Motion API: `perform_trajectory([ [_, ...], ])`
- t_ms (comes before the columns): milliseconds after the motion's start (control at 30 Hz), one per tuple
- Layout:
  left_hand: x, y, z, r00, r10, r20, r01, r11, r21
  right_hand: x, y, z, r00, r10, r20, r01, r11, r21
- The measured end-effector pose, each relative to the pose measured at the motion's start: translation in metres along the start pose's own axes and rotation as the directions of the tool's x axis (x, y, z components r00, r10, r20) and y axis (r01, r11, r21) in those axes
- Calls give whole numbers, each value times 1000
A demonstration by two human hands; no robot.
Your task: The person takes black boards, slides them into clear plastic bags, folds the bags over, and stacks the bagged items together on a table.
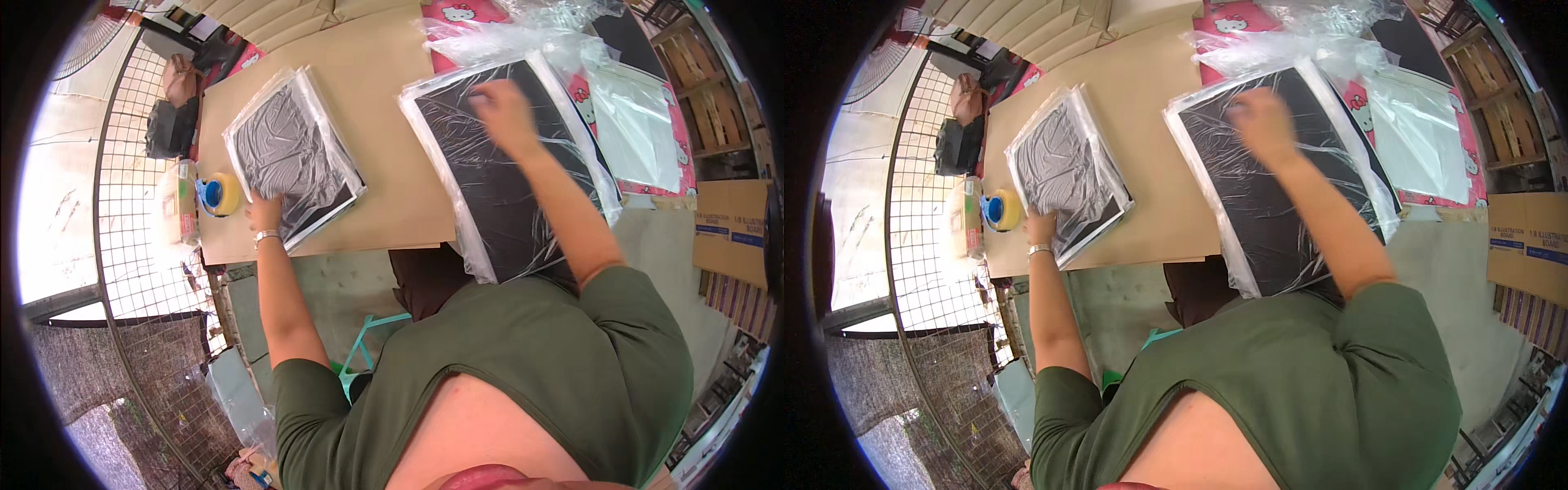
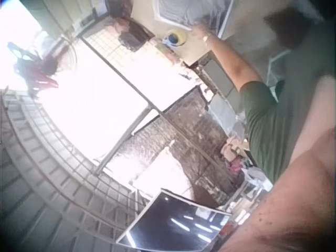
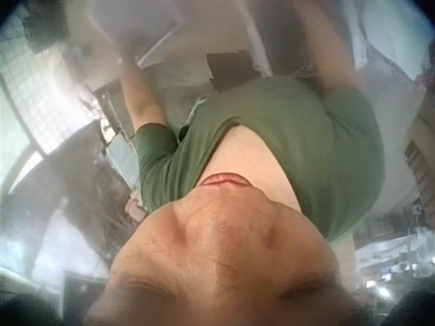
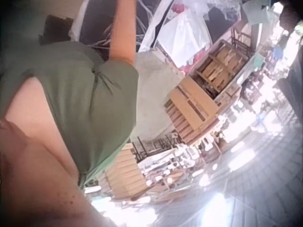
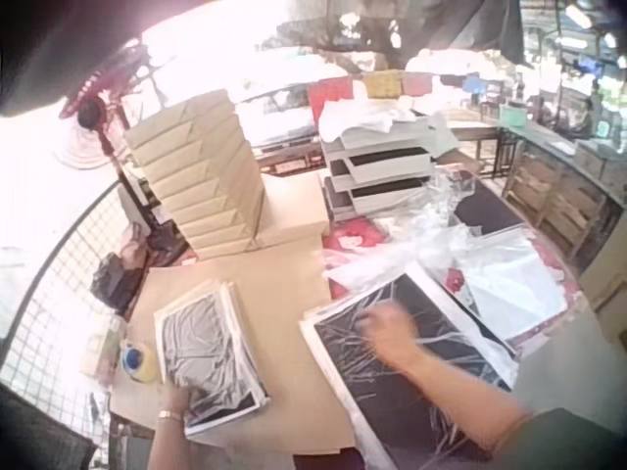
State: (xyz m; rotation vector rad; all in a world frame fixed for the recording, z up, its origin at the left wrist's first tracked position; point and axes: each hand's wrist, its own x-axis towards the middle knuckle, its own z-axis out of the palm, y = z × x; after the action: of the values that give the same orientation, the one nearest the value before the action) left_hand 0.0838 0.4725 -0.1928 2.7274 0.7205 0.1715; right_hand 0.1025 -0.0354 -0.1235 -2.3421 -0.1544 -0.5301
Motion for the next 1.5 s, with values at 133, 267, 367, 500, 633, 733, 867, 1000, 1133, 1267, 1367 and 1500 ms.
perform_trajectory([
  [133,-61,129,26,981,190,26,-130,760,-637,-41,113,-78,930,365,-31,-332,805,-491],
  [267,-179,230,48,709,362,605,440,443,-781,-62,89,-69,968,248,-35,-231,832,-504],
  [367,-199,242,71,757,292,584,445,425,-788,-60,58,-53,976,209,61,-155,864,-480],
  [500,-196,241,72,834,227,503,386,410,-826,-38,63,-55,933,343,104,-307,914,-266],
  [633,-181,238,73,928,168,332,233,433,-871,-33,81,-53,898,375,232,-362,927,-96],
  [733,-180,226,72,873,238,425,288,451,-845,-34,67,-47,851,473,230,-455,881,-128],
  [867,-175,226,51,797,178,577,278,740,-612,-33,86,-54,816,514,264,-495,858,-140],
  [1000,-115,139,40,928,251,-277,-352,834,-425,-29,40,-51,959,277,54,-217,844,-491],
  [1133,-114,99,20,987,94,-131,-73,985,159,1,-11,-8,990,-143,-12,133,948,-288],
  [1267,-144,140,-3,957,149,249,-182,977,114,21,-93,114,896,-111,430,-61,928,368],
  [1367,-91,108,1,993,79,86,-66,987,-144,34,-106,192,907,110,408,-157,984,84],
  [1500,-8,-54,-14,881,-181,-437,166,983,-73,22,-142,223,856,199,477,-208,978,-35],
])
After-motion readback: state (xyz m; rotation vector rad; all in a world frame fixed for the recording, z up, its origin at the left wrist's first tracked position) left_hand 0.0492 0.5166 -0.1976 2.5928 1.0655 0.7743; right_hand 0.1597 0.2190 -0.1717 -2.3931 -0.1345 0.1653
